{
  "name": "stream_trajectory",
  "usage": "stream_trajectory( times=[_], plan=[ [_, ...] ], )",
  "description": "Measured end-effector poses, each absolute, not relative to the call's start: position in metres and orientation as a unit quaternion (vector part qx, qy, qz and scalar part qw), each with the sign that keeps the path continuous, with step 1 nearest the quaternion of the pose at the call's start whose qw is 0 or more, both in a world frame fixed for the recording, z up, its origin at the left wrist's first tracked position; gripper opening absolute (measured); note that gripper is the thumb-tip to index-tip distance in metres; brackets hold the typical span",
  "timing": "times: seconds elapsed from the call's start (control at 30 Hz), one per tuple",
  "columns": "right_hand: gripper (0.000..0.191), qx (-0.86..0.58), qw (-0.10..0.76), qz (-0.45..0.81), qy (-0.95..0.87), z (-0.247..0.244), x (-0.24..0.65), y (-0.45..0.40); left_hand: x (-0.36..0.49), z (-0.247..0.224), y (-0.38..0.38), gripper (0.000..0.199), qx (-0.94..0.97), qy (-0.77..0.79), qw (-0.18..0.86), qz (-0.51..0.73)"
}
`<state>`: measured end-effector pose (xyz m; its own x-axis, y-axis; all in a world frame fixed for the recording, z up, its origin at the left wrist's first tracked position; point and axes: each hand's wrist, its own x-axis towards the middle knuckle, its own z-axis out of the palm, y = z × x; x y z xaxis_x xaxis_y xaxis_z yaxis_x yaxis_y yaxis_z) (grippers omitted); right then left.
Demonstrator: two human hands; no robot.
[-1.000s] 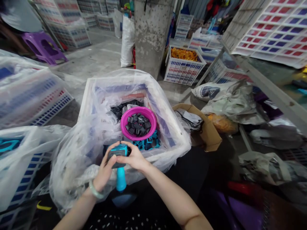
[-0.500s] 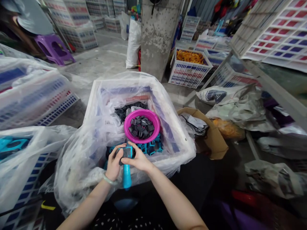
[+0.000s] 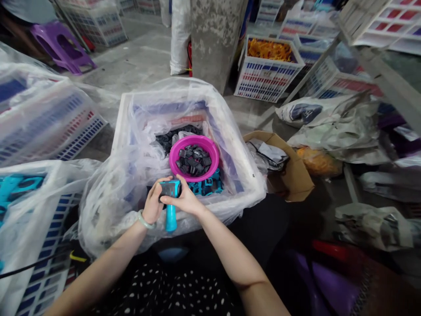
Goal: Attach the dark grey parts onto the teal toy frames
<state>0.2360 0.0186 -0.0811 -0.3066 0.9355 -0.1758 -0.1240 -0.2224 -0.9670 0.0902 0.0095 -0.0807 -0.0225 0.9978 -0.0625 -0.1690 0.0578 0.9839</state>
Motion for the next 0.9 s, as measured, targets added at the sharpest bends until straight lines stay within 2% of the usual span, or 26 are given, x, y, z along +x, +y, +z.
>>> stream_trajectory(
  times=[0.07,0.13,0.23,0.37,0.47,0.6,0.77,0.83,0.9],
  plan=[
    [0.126,-0.405,0.404,0.671,-0.471,-0.079,0.241,0.016,0.093,-0.079,0.007,0.052,0.455,0.468,0.541,0.531],
    [0.126,-0.379,0.406,0.678,-0.482,-0.074,0.247,0.014,0.094,-0.074,0.004,0.055,0.486,0.456,0.525,0.529],
    [0.118,-0.339,0.420,0.674,-0.504,-0.062,0.256,0.011,0.095,-0.059,0.000,0.052,0.539,0.439,0.491,0.526],
    [0.105,-0.337,0.463,0.627,-0.528,-0.054,0.256,0.011,0.098,-0.049,0.002,0.036,0.592,0.416,0.434,0.537],
    [0.094,-0.393,0.461,0.591,-0.533,-0.059,0.255,0.014,0.106,-0.059,0.008,0.035,0.542,0.426,0.456,0.563],
    [0.089,-0.493,0.369,0.548,-0.567,-0.061,0.261,0.017,0.109,-0.070,0.020,0.047,0.388,0.471,0.588,0.532],
    [0.071,-0.466,0.295,0.417,-0.722,-0.032,0.260,0.042,0.064,-0.058,0.035,0.059,0.265,0.472,0.666,0.512],
    [0.067,-0.382,0.185,0.472,-0.773,-0.026,0.246,0.083,0.039,-0.058,0.038,0.061,0.229,0.472,0.701,0.483],
    [0.053,-0.332,0.063,0.522,-0.783,-0.032,0.222,0.144,0.019,-0.064,0.043,0.066,0.145,0.474,0.740,0.455]
  ],
)
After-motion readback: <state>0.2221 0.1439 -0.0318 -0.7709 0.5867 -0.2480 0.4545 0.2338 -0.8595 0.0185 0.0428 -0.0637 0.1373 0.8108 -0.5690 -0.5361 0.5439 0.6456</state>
